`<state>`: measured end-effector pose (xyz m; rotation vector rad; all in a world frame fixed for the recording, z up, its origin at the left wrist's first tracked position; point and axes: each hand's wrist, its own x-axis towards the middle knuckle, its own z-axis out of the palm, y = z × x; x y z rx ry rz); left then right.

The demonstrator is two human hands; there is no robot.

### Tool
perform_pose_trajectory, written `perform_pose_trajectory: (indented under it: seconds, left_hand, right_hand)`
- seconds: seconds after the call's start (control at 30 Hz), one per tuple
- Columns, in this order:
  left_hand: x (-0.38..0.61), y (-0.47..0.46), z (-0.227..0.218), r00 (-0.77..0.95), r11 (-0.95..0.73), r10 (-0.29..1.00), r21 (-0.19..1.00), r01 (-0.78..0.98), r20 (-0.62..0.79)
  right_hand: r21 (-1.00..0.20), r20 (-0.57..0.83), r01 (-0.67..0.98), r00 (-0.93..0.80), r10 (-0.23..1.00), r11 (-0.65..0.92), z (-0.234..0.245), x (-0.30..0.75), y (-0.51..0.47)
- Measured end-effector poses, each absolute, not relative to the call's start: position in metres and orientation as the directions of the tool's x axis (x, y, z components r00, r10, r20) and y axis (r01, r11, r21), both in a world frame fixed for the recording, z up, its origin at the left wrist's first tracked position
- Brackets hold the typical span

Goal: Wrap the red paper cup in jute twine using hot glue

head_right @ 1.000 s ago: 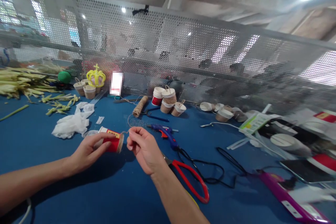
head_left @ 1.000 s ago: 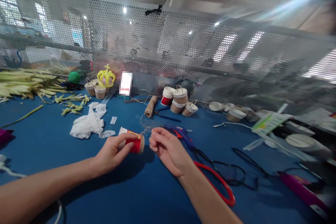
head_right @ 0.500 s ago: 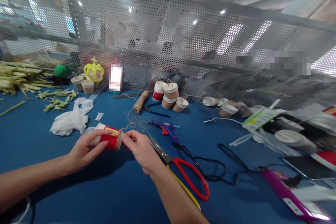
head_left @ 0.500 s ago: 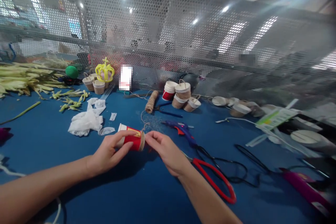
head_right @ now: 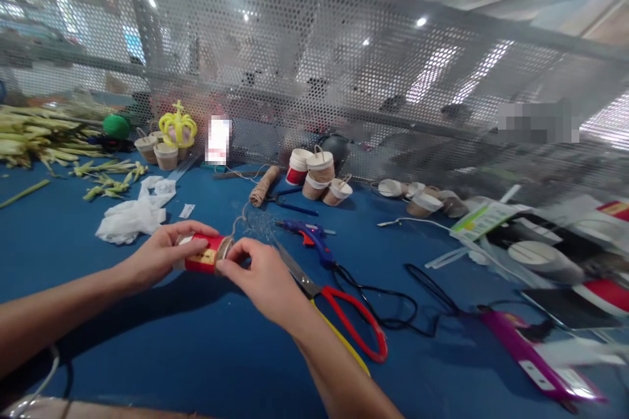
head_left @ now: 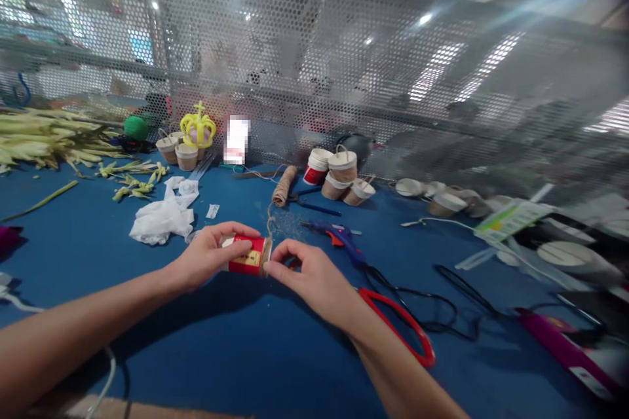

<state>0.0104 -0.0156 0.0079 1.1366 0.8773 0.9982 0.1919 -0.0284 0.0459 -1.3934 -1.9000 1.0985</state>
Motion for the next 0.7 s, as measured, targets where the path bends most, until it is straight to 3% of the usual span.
perform_pose_trajectory:
  seconds: [0.17,0.47,0.7]
  left_hand:
    - [0.014,-0.020,0.013,0.355,0.083,0.934,0.989,-0.122,-0.035]
    - [0.024,-0.020,0.012,0.480,-0.053,0.876,0.998,-0.019,0.056]
    - [0.029,-0.017,0.003,0.518,-0.090,0.853,0.995,0.031,0.061]
  right_hand:
    - [-0.873,0.089,0.447,-0.245,0.966,0.194,0.052,0.205,-0.022]
    - [-0.983,0.035,0.157,-0.328,0.944,0.091,0.041,0.206,-0.009]
    - [-0.981,0.031,0.163,-0.409,0.912,0.107,0.042,0.201,0.003]
